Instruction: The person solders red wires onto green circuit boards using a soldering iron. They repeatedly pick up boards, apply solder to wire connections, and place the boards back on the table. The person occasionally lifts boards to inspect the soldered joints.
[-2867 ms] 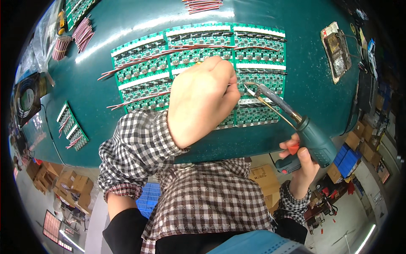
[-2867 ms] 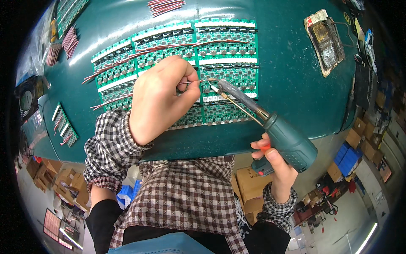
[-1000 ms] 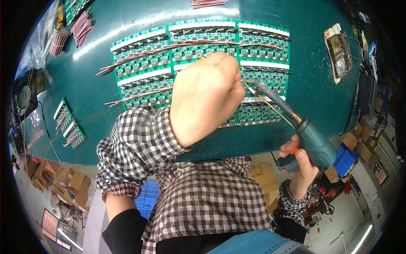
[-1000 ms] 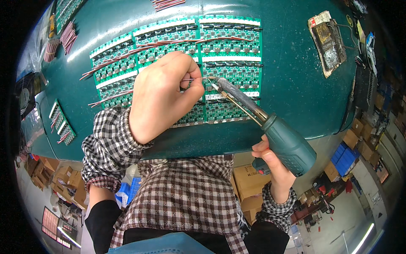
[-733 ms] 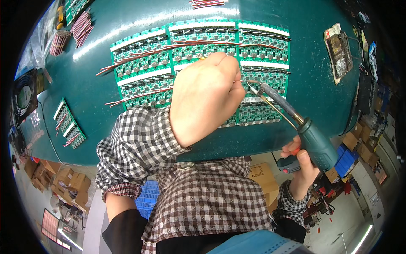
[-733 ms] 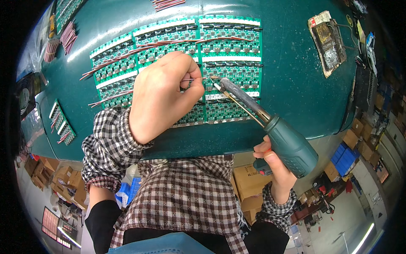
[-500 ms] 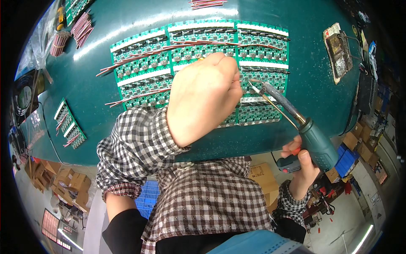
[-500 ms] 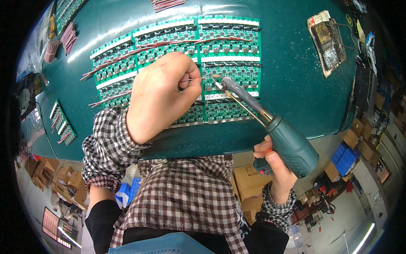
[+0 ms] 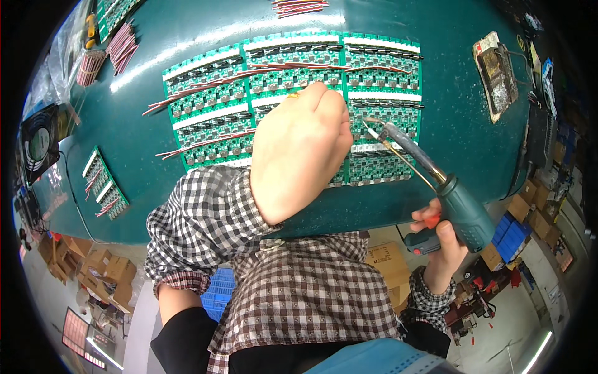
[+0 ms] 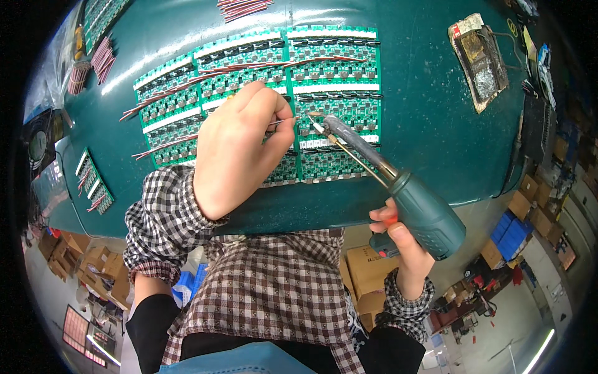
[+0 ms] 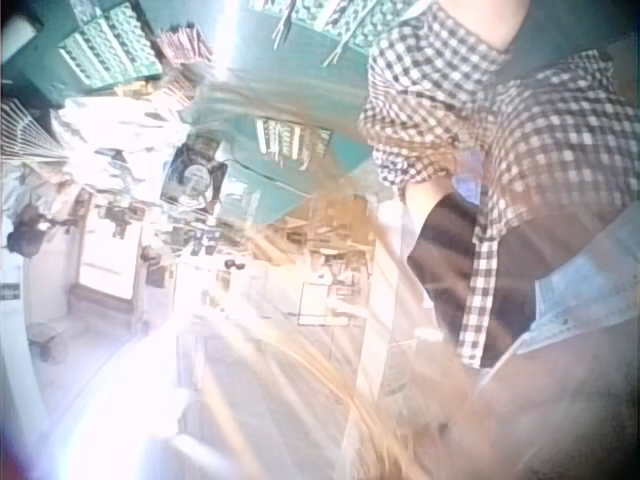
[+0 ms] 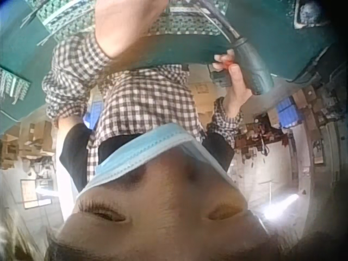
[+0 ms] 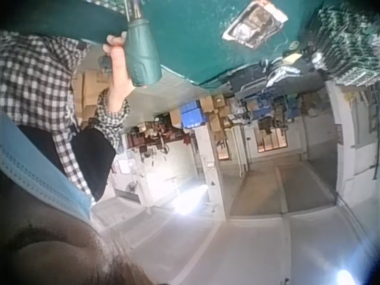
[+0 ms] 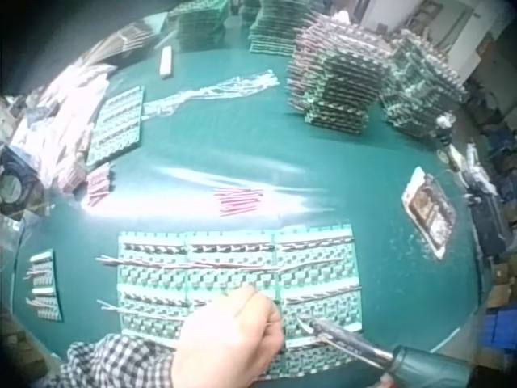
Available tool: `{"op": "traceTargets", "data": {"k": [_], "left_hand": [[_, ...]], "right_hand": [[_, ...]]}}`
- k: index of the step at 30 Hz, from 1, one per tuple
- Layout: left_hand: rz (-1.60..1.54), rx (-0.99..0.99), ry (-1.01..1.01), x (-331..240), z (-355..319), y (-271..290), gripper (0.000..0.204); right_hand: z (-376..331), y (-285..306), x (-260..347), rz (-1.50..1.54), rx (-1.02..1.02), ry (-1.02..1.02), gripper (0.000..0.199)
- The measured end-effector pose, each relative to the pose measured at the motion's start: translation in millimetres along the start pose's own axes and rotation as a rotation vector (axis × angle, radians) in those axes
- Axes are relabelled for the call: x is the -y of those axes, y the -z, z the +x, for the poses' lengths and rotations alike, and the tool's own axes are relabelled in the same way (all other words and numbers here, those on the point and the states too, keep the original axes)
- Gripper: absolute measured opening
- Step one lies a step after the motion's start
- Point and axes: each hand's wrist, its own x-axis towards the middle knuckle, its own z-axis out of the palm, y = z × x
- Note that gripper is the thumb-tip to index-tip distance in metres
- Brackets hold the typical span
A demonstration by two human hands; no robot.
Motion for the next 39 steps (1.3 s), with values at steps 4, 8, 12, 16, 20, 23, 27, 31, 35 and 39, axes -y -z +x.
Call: {"op": "traceTargets", "data": {"k": [4, 8, 12, 16, 20, 23, 27, 31, 35, 39], "left_hand": [[-0.005, 0.007, -0.002, 0.4, -0.2, -0.7, 0.015], [0.005, 0.012, -0.001, 1.4, 0.1, -1.5, 0.015], [-0.030, 0.038, -0.027, 1.9, 1.7, 4.9, 0.014], [0.003, 0.053, -0.037, 1.7, 1.2, 5.4, 0.014], [0.009, 0.040, -0.025, 0.0, 0.5, 4.9, 0.014], [0.018, 0.014, -0.004, -1.2, -1.9, 0.9, 0.014], [0.052, 0.001, 0.008, -2.6, -1.5, -1.2, 0.014], [0.058, -0.038, -0.005, -1.5, -2.8, -3.6, 0.014], [0.091, -0.031, -0.025, -1.0, -2.5, -3.7, 0.015], [0.240, 0.043, -0.070, -6.9, 0.4, -0.1, 0.015]], "right_hand": [[-1.5, -1.7, -0.4, -0.048, -0.026, 0.001, 0.043], [4.4, -4.5, -2.9, -0.034, -0.042, 0.097, 0.051], [26.4, -5.3, -14.2, 0.144, -0.026, 0.249, 0.045], [35.6, -11.1, -28.4, 0.302, 0.032, 0.212, 0.049], [34.4, -18.1, -30.1, 0.301, 0.039, 0.221, 0.053], [33.7, -17.0, -33.0, 0.297, 0.051, 0.231, 0.055], [35.7, -16.2, -32.0, 0.283, 0.055, 0.220, 0.056], [34.8, -16.8, -31.1, 0.271, 0.065, 0.227, 0.056], [33.8, -16.3, -32.7, 0.243, 0.071, 0.230, 0.055], [34.6, -17.1, -32.2, 0.237, 0.062, 0.233, 0.055]]}}
